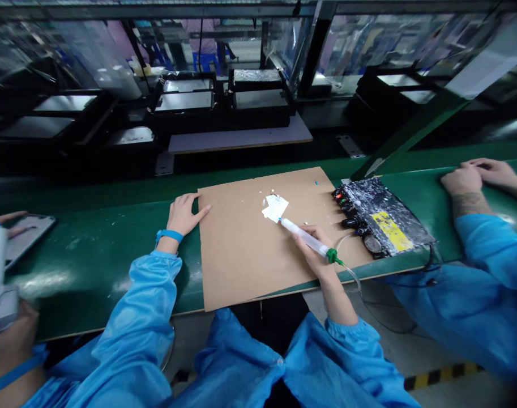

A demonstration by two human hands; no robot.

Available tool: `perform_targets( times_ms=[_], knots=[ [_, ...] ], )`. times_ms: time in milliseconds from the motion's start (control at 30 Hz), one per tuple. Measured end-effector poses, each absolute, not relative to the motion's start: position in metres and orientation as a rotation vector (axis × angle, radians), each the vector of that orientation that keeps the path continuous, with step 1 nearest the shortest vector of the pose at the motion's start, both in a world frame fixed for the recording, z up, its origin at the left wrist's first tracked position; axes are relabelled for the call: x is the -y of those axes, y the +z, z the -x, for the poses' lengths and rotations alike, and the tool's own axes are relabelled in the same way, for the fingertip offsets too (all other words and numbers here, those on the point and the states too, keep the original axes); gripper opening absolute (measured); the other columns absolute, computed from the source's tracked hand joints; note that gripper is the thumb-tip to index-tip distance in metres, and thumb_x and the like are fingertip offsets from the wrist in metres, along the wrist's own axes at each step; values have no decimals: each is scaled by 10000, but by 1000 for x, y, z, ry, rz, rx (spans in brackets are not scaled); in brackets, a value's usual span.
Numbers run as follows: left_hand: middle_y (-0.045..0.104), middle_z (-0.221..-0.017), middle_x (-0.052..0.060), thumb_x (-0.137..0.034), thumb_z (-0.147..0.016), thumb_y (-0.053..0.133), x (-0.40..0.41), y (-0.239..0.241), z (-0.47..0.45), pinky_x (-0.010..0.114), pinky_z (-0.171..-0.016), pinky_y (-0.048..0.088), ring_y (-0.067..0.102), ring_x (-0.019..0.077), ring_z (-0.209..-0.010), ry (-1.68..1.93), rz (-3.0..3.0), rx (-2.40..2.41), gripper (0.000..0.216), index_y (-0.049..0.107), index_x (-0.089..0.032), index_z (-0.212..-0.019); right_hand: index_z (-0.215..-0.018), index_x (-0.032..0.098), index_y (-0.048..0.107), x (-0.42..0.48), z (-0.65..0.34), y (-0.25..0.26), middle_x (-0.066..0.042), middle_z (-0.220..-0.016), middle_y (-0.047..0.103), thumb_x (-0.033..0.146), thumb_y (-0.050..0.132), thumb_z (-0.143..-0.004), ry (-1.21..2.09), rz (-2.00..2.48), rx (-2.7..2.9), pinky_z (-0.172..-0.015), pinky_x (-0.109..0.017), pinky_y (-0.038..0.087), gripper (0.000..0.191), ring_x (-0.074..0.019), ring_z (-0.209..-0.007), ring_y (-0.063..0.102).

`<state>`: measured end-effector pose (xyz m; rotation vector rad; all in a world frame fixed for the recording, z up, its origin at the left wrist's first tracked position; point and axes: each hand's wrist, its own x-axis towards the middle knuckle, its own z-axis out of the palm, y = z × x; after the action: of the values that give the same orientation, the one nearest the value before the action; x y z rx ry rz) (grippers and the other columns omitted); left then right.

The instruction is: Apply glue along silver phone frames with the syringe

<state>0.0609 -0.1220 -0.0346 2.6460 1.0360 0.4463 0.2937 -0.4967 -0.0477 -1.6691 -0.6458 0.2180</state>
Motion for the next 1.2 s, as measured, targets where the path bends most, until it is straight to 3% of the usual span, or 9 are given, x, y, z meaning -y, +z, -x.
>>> perform_targets(
  times_ms=[467,633,700,800,900,967,1033,1200],
  knots=[
    [622,-1549,180,-613,-1006,621,118,-39,-62,554,-1213,467,561,406,-1448,552,-2610,-1044,565,635,-236,-1428,-1081,225,829,498,-299,-54,-81,-953,825,551,872,-849,182,1724,791,-687,-361,603,403,-228,-752,734],
    [542,-1654,188,-533,-1035,606,86,-32,-43,562,-1225,459,502,400,-1529,614,-2518,-1440,515,622,-238,-1457,-1066,236,833,498,-310,-70,-107,-996,831,597,884,-826,91,1790,796,-669,-371,601,437,-241,-754,743],
    [460,-1724,236,-502,-1029,619,61,-28,-27,605,-1262,412,446,425,-1582,625,-2380,-1732,576,585,-191,-1512,-1057,230,837,497,-311,-70,-127,-1010,831,623,881,-825,56,1792,782,-679,-376,610,459,-259,-799,761],
    [261,-1804,356,-482,-1001,651,20,-24,-3,755,-1323,219,269,501,-1683,652,-2187,-2056,760,467,-66,-1610,-1037,216,831,497,-310,-67,-147,-1029,830,676,876,-815,44,1788,758,-703,-392,625,513,-281,-845,780],
    [148,-1836,371,-531,-977,662,-14,-23,14,848,-1301,82,113,510,-1735,665,-2133,-2223,899,360,-53,-1677,-1058,207,817,499,-308,-63,-150,-1050,833,696,865,-830,71,1778,732,-739,-401,641,541,-281,-850,785],
    [214,-1797,413,-543,-988,633,-28,-24,19,864,-1287,106,176,526,-1717,670,-1934,-2356,936,307,-14,-1687,-1085,208,810,499,-307,-61,-145,-1060,834,682,858,-852,95,1776,723,-739,-389,646,530,-275,-848,788],
    [384,-1696,437,-517,-996,617,-32,-23,20,865,-1278,145,341,543,-1640,688,-1849,-2388,897,327,27,-1647,-1079,212,807,498,-306,-58,-140,-1054,836,674,847,-867,115,1773,735,-713,-374,644,510,-273,-839,788],
    [578,-1549,332,-595,-968,687,-18,-16,20,710,-1348,204,499,475,-1520,735,-2050,-2288,863,409,-27,-1555,-1053,224,801,491,-303,-49,-130,-1041,835,663,820,-886,125,1744,786,-734,-388,648,470,-288,-864,793]
  ],
)
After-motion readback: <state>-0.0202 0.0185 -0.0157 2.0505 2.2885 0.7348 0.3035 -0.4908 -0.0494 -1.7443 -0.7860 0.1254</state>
